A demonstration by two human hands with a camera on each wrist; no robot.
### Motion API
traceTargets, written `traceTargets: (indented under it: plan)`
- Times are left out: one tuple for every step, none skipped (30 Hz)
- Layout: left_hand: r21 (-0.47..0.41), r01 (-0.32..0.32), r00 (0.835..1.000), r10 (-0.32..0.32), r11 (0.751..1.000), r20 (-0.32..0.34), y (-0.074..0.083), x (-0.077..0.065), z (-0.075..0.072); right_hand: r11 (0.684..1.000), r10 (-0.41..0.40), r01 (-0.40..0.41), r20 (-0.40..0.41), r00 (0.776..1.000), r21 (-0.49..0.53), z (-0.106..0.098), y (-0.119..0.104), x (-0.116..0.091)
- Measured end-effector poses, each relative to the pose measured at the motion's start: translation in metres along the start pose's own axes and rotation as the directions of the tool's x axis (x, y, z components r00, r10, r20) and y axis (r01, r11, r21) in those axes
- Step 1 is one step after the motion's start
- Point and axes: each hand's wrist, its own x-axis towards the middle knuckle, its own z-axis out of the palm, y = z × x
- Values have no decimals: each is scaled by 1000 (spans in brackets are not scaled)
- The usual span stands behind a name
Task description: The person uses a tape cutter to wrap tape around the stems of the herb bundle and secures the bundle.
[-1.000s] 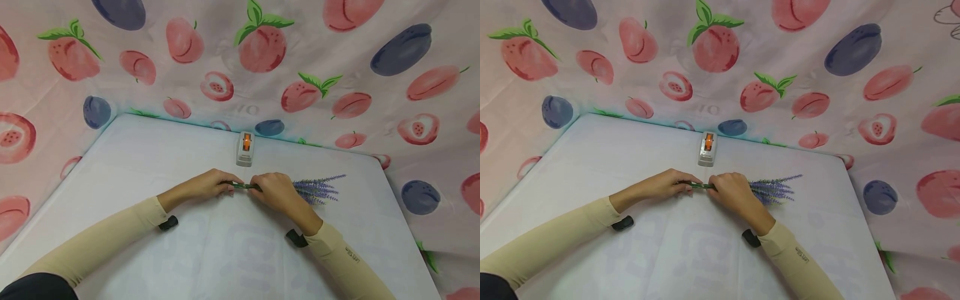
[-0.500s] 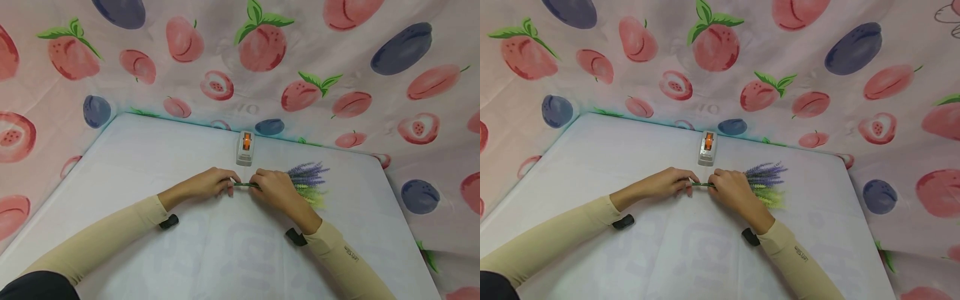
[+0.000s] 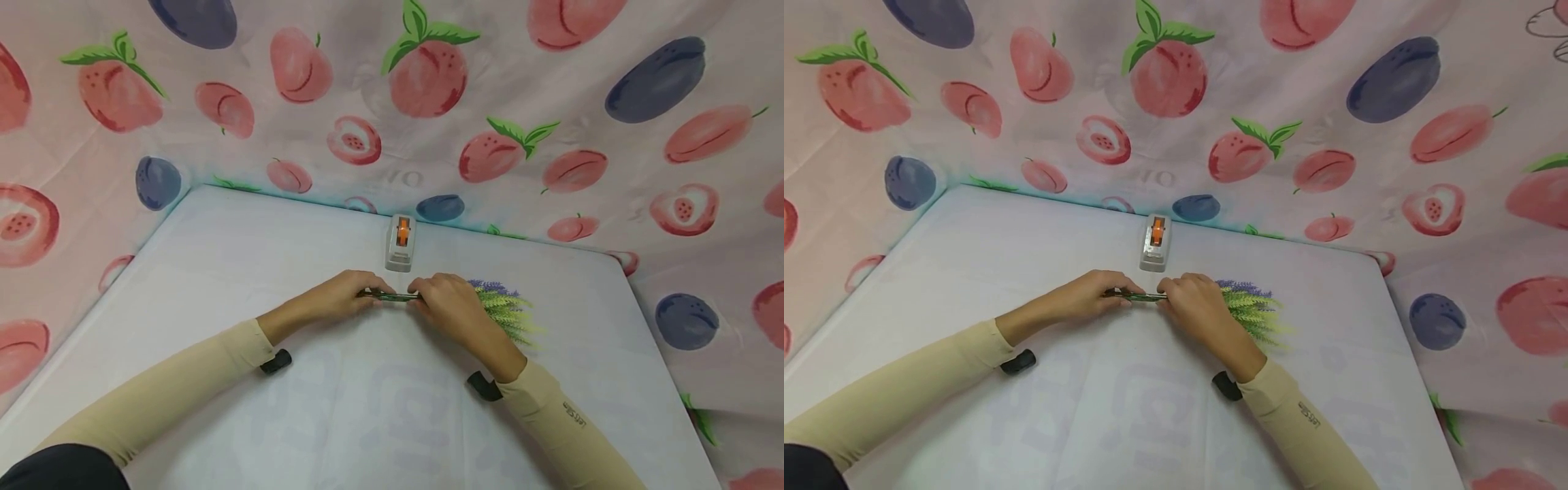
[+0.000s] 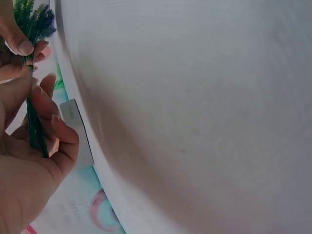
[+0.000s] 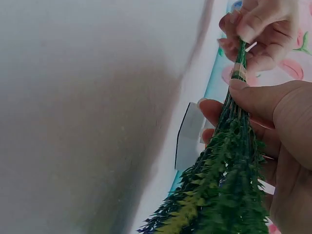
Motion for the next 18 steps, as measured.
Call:
traceTargets:
  plan:
    - [18,-12,1000,12,1000,-9,-1,0,0,1000,7,-7,11,1000,5,0,0,0]
    - [36,-18,1000,19,999,-16,-1,0,0,1000,13,-14,23,1000,8,0,0,1]
    - [47,-17,1000,18,999,-19,-1,0,-1,1000,22,-23,32,999,13,0,0,1]
    - [51,-15,1000,16,999,-21,-1,0,-1,999,29,-30,41,999,16,0,0,2]
    - [55,-10,1000,11,998,-21,-1,0,-2,999,34,-35,47,998,22,0,0,2]
    - [51,-2,1000,3,999,-19,-1,0,-2,999,40,-41,53,998,26,0,0,2]
    - [40,11,1000,-10,999,-15,-1,0,-3,998,45,-46,56,997,32,0,1,3]
    - [24,26,1000,-26,999,-10,0,0,-3,998,48,-50,55,997,34,0,1,3]
    - [4,39,999,-39,999,-5,-1,1,-3,998,50,-51,50,998,34,0,1,3]
    - [-19,51,999,-51,998,1,-1,1,-4,998,47,-49,44,998,35,1,2,3]
    - [-40,66,998,-66,997,6,-1,1,-4,998,43,-44,35,998,35,1,2,3]
    - [-62,77,997,-77,995,12,-1,2,-4,999,40,-41,27,999,33,1,3,3]
    - [-80,86,996,-85,993,16,-2,2,-4,999,36,-36,19,999,29,1,3,3]
    - [-98,94,995,-92,991,22,-2,2,-4,999,33,-34,13,999,24,2,4,3]
    - [-110,98,995,-95,989,26,-2,2,-4,999,32,-32,8,999,21,2,5,2]
    - [-122,100,995,-97,987,31,-2,2,-3,999,31,-31,4,1000,19,1,5,2]
    - [-132,99,995,-95,986,33,-2,2,-3,999,31,-31,1,1000,17,1,6,2]
    - [-138,96,995,-92,986,34,-3,2,-3,999,32,-32,-2,999,15,1,6,2]
